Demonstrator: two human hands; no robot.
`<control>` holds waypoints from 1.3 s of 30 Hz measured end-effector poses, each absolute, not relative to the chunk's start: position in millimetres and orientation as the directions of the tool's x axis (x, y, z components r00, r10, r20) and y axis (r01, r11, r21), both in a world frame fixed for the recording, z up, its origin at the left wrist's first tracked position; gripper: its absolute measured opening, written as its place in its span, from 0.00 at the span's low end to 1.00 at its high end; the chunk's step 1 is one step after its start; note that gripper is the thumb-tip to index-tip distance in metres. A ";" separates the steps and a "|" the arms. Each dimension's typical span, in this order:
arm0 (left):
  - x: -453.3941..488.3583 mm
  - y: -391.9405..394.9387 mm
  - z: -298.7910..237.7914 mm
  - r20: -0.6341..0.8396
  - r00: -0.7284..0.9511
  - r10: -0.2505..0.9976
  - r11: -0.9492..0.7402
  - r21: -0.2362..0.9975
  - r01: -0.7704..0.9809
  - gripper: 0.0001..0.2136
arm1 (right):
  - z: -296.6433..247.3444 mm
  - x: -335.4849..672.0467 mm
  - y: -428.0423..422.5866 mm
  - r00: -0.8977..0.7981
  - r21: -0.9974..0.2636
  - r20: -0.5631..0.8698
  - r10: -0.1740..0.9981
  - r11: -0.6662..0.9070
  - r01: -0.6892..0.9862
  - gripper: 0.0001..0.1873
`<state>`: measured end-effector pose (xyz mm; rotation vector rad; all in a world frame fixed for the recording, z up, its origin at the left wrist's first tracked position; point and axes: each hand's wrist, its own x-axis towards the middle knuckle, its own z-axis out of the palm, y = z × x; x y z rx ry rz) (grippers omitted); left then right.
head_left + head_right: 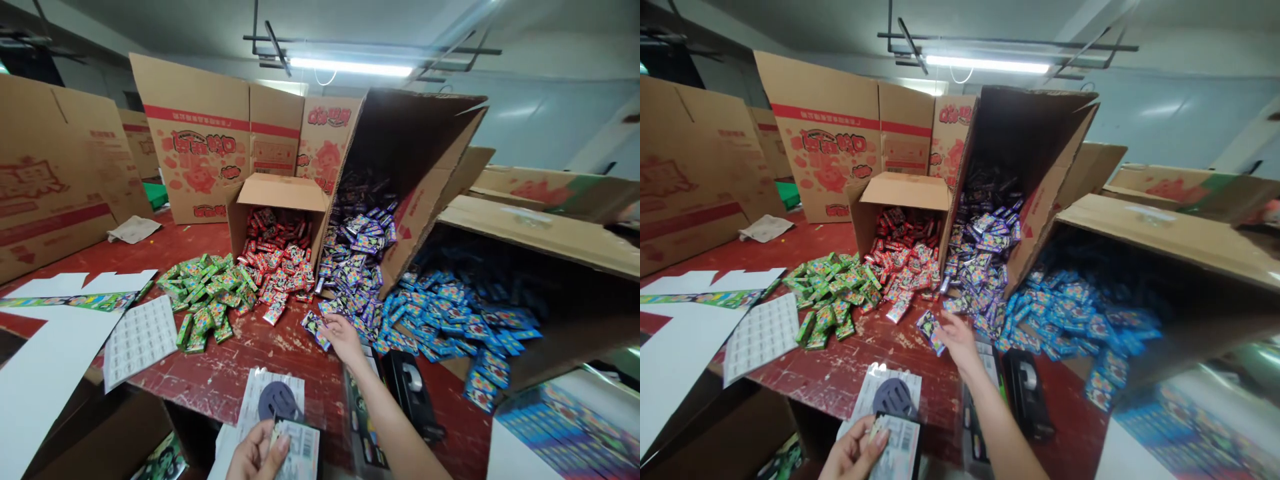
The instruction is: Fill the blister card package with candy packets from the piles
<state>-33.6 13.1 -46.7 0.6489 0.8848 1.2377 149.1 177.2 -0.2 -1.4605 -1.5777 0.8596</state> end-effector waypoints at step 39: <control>-66.9 10.6 -53.4 -0.193 -0.085 0.977 0.120 0.840 -0.530 0.18 | -3.7 83.0 133.9 -0.323 -0.992 0.112 0.940 0.124 0.016 0.14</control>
